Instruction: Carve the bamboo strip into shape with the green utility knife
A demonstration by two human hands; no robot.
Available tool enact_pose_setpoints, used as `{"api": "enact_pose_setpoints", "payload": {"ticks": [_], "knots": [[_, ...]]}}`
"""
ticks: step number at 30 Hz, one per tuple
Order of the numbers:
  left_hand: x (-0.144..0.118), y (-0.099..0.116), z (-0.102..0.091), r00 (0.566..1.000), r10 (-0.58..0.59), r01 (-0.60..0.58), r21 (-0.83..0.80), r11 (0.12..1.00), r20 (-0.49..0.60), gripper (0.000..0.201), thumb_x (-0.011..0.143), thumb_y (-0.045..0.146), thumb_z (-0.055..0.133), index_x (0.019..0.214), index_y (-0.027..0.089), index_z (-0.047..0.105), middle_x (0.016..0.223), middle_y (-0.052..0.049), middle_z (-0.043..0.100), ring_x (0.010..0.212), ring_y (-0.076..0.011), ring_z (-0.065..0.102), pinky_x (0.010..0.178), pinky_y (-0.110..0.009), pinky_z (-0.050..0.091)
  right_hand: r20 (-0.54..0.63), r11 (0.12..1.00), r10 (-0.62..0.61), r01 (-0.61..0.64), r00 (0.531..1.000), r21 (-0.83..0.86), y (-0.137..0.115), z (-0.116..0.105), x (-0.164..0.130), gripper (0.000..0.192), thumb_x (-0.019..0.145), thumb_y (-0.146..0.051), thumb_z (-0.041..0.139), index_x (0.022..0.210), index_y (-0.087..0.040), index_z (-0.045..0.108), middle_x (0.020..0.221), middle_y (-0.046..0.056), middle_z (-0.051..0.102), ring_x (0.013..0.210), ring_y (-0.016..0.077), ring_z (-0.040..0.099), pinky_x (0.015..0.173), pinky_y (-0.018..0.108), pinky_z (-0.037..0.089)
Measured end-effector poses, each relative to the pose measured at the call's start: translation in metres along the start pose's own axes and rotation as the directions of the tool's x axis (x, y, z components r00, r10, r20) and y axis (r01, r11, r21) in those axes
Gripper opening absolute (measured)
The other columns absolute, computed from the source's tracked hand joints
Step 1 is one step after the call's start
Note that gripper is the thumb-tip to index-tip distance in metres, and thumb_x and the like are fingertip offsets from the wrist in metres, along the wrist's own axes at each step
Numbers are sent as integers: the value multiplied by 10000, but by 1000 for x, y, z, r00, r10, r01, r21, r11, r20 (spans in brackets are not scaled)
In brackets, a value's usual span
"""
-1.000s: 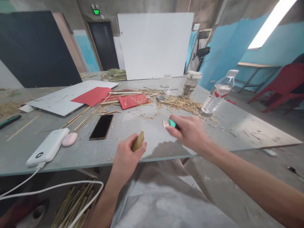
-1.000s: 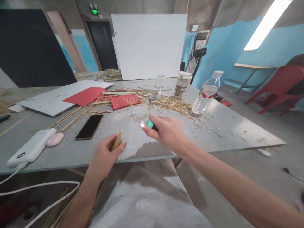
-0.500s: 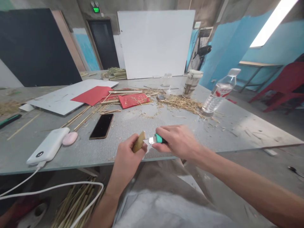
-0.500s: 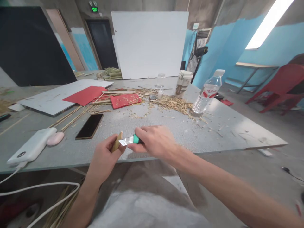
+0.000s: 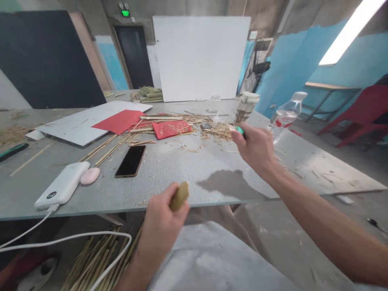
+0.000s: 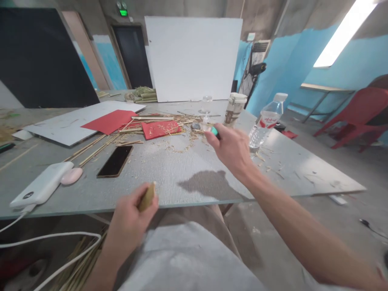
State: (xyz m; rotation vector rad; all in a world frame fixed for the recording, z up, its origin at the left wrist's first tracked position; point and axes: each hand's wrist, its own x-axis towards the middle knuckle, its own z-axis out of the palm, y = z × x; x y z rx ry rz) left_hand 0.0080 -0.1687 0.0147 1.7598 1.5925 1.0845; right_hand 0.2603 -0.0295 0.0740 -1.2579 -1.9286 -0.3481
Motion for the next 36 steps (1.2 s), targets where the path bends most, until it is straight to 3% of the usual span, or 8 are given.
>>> {"api": "enact_pose_setpoints", "payload": {"ticks": [2,5,11,22,27,29,33,36], "knots": [[10,-2,-4,998,-10,12,37,999,-58,262,829,324,537,695,238,330,626,65,273,603,-123,276,566,-269,242,-2,999,-35,35,999,1,-1,-10,-7,653,1038,-838,262,709,-276,311,525,-34,335,489,144,309,560,347,193],[23,-2,-5,999,3,-1,51,999,-34,250,826,324,537,704,234,337,649,66,268,628,-125,270,583,-266,249,143,977,-214,208,966,52,-24,-17,-31,650,1062,-799,313,730,-250,421,567,-32,452,497,121,378,543,323,204],[21,-8,0,999,-4,6,56,998,-37,178,779,286,549,726,234,387,634,75,308,648,-137,258,598,-269,255,248,908,-417,390,874,152,-63,-5,-51,664,1110,-723,252,738,-224,479,608,-33,506,532,108,351,530,309,179],[11,0,3,994,32,-17,145,989,-101,186,797,271,547,723,240,379,604,67,318,628,-147,230,589,-278,238,339,938,-343,305,876,161,-63,7,-49,741,1046,-818,203,700,-228,488,601,-20,528,529,112,332,533,309,156],[-11,4,3,972,235,-233,135,963,1,175,837,267,587,729,234,452,574,67,387,561,-127,259,561,-287,197,112,1000,-5,7,994,-12,-16,7,1,612,1081,-714,267,689,-260,392,521,-41,350,484,123,272,571,328,169],[-4,1,-5,982,180,-167,170,971,-63,163,842,271,583,735,230,467,590,65,400,576,-125,300,566,-270,225,9,995,87,-87,996,-39,-2,3,11,547,1110,-617,239,695,-275,340,536,-38,312,516,143,301,592,338,190],[24,-2,-23,988,60,-31,195,980,-143,248,832,310,544,689,229,357,614,69,287,616,-128,274,585,-267,249,152,998,-48,42,987,43,-20,-5,-13,626,1050,-770,337,701,-252,381,545,-35,400,510,128,371,566,310,217],[31,-1,-27,992,27,-7,151,989,-126,235,828,326,539,700,229,368,635,70,286,629,-126,287,583,-264,258,335,973,-217,176,917,149,-49,-5,-40,689,1051,-822,250,741,-238,444,621,-24,499,535,117,384,548,300,182]]}}
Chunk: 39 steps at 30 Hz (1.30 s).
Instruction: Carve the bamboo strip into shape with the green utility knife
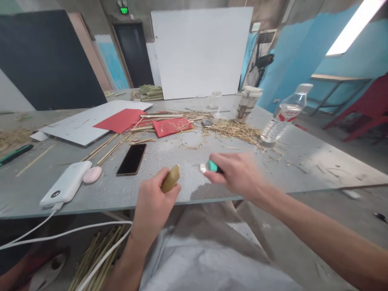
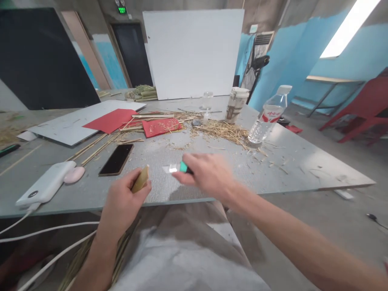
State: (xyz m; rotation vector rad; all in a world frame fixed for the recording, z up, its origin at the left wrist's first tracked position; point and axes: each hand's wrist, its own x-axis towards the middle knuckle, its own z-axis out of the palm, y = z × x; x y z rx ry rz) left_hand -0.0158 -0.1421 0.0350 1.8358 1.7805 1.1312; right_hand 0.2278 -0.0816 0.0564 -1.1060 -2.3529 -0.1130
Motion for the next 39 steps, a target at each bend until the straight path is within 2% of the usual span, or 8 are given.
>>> {"api": "enact_pose_setpoints", "payload": {"ticks": [5,23,26,28,31,33,36,39], "knots": [[-5,-1,-1,999,-31,32,-37,999,34,221,829,341,542,705,226,400,648,68,293,639,-126,296,588,-266,272,60,996,-88,86,994,26,-24,8,-2,744,1042,-846,143,737,-232,433,626,-22,473,568,117,340,553,312,143],[-7,5,3,1000,2,-2,-45,999,-5,206,795,298,547,703,234,374,625,72,307,635,-135,269,587,-270,251,113,995,-93,89,989,43,-34,10,7,724,1063,-800,155,770,-234,497,668,-4,519,583,129,355,556,330,151],[-17,8,8,998,3,-2,10,1000,-63,186,805,281,557,718,234,399,608,74,305,624,-138,229,585,-275,238,78,994,-112,110,991,23,-25,14,13,755,1035,-838,149,737,-235,492,649,-2,518,575,127,366,553,323,161],[-27,8,10,998,22,-21,17,1000,-54,187,823,274,563,724,233,410,599,74,308,612,-135,226,579,-275,235,5,999,-33,33,999,-12,-7,14,23,759,1000,-875,182,708,-238,471,622,-4,514,557,124,366,565,316,181],[-36,2,10,996,86,-83,-95,992,33,187,863,271,566,737,226,435,618,69,318,597,-121,263,565,-259,250,-169,977,185,-199,968,-71,27,5,38,675,1054,-788,192,700,-257,411,541,-25,402,501,128,303,572,323,177],[-30,-4,8,1000,8,-8,-179,984,-2,235,870,277,585,715,223,417,626,68,302,585,-109,292,553,-252,240,-271,959,245,-274,931,-75,39,-4,40,636,1060,-771,185,701,-271,349,550,-28,347,533,143,309,590,330,193],[-12,-11,7,993,-97,113,-393,913,60,275,834,303,624,703,221,397,655,67,314,592,-94,310,549,-239,241,-274,978,189,-206,943,-37,29,-14,32,656,1027,-835,246,700,-269,303,544,-37,330,526,137,316,588,327,210],[-3,-11,14,956,-167,289,-660,693,243,285,814,312,658,744,234,393,600,104,276,503,-66,211,486,-228,163,-185,997,80,-75,979,37,2,-12,21,655,1038,-826,275,717,-259,350,554,-37,375,525,130,332,571,316,208]]}}
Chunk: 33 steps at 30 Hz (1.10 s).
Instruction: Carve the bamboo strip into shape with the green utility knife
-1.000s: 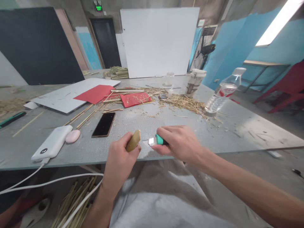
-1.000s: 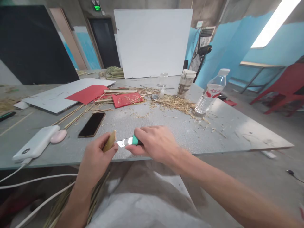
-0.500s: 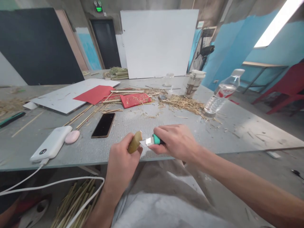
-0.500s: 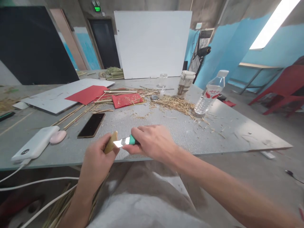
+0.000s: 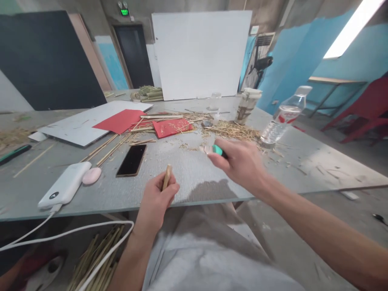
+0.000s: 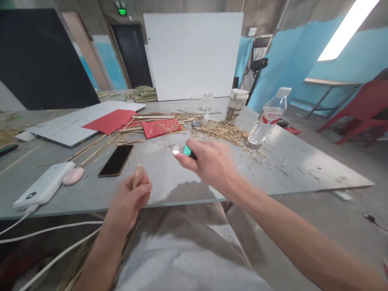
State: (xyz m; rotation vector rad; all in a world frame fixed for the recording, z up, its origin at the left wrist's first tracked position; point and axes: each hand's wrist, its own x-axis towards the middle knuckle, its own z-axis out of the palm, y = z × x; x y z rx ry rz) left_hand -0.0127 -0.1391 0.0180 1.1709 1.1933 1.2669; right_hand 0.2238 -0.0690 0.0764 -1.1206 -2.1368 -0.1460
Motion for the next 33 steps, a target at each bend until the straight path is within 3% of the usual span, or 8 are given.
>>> {"api": "enact_pose_setpoints", "payload": {"ticks": [3,9,14,22,33], "knots": [[2,-7,9,997,-45,54,-138,989,65,303,847,339,676,769,237,401,545,133,246,457,-52,156,451,-214,141,69,998,-16,12,998,54,-15,10,-6,658,1040,-829,279,726,-256,356,556,-43,389,514,120,307,550,309,182],[13,-25,16,999,21,-18,-69,997,39,411,922,585,669,861,216,500,599,90,432,490,-73,343,451,-191,301,176,997,6,-19,984,72,-10,37,-15,663,1037,-833,285,743,-252,407,606,-27,468,545,125,324,551,302,173],[16,-29,19,999,48,-48,-9,999,12,487,946,661,640,830,217,477,635,74,450,519,-77,370,477,-198,293,223,997,-3,-13,975,74,-10,47,-24,665,1049,-806,263,760,-244,469,643,-9,523,557,127,306,551,302,162],[15,-37,20,994,110,-111,92,989,19,522,992,644,606,723,221,459,620,39,469,574,-119,429,552,-247,347,281,995,-75,51,957,91,-21,53,-24,689,1061,-799,218,811,-235,526,684,-3,542,587,134,347,560,310,161],[17,-44,24,975,216,-198,235,952,-52,302,1030,433,550,824,215,514,695,57,354,636,-126,329,594,-246,294,305,992,-121,107,945,63,-22,51,-22,654,1092,-727,194,822,-236,533,678,-5,521,596,141,362,565,323,147]]}}
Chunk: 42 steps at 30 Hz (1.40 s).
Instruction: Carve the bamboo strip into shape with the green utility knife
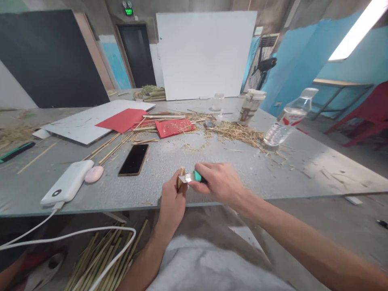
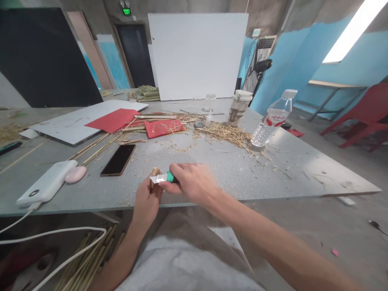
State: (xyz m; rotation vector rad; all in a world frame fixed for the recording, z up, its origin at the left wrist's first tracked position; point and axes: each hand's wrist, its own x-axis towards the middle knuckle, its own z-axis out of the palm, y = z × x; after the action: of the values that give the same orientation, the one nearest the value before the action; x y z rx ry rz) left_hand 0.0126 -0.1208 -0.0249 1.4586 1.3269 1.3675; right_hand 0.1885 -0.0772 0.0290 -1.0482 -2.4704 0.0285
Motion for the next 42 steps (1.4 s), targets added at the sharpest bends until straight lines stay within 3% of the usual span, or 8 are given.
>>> {"api": "enact_pose_setpoints", "payload": {"ticks": [8,18,23,27,31,35,38,42], "knots": [[-5,2,0,998,65,-64,110,992,-6,183,1030,338,544,1038,189,649,682,52,494,645,-139,427,653,-257,353,-21,997,-52,50,998,-66,8,1,3,757,1077,-777,100,811,-230,550,681,-4,551,577,131,380,552,320,157],[-6,7,-12,994,56,-40,171,985,-91,355,1081,452,479,828,212,549,598,69,394,532,-128,351,549,-274,269,-137,980,-66,38,988,-197,6,4,25,934,1002,-857,-30,821,-210,619,728,50,629,638,158,443,616,348,202],[-14,16,-19,978,86,-52,181,982,-189,377,1075,441,500,767,224,483,610,62,415,546,-125,363,554,-273,283,-146,979,-62,32,987,-199,-4,4,41,870,1013,-876,66,828,-227,616,754,33,646,639,153,468,606,341,212],[-38,24,-23,939,209,-154,210,966,-272,421,1068,398,536,700,227,424,619,53,358,564,-123,341,560,-268,301,-267,965,130,-184,955,-189,29,-13,68,785,1071,-794,123,773,-228,578,611,22,544,518,140,336,578,339,186],[-37,22,-26,945,58,-21,118,993,-323,461,1088,450,511,699,236,385,614,51,333,552,-123,313,530,-276,271,-380,931,232,-318,895,-181,55,-33,65,745,1096,-747,128,732,-226,519,567,11,461,533,135,307,585,336,182],[-19,17,-25,976,50,-35,76,997,-211,473,1094,515,500,728,232,397,638,49,347,579,-123,319,550,-275,283,-263,980,30,-81,964,-184,26,-29,29,712,1055,-825,254,765,-228,513,619,-20,536,550,121,372,548,304,169],[-17,18,-24,988,79,-70,74,995,-130,481,1094,547,499,743,227,421,638,49,374,580,-121,335,554,-275,286,-255,979,-142,98,956,-177,-2,-22,11,649,1103,-735,291,780,-223,525,649,-32,554,551,114,388,536,304,166],[-20,17,-26,991,104,-95,104,990,-86,483,1089,549,500,737,225,432,622,51,393,570,-120,339,544,-287,260,-256,972,-219,188,942,-141,-13,-17,9,621,1122,-690,312,777,-219,524,649,-41,536,554,110,394,545,303,200]]}}
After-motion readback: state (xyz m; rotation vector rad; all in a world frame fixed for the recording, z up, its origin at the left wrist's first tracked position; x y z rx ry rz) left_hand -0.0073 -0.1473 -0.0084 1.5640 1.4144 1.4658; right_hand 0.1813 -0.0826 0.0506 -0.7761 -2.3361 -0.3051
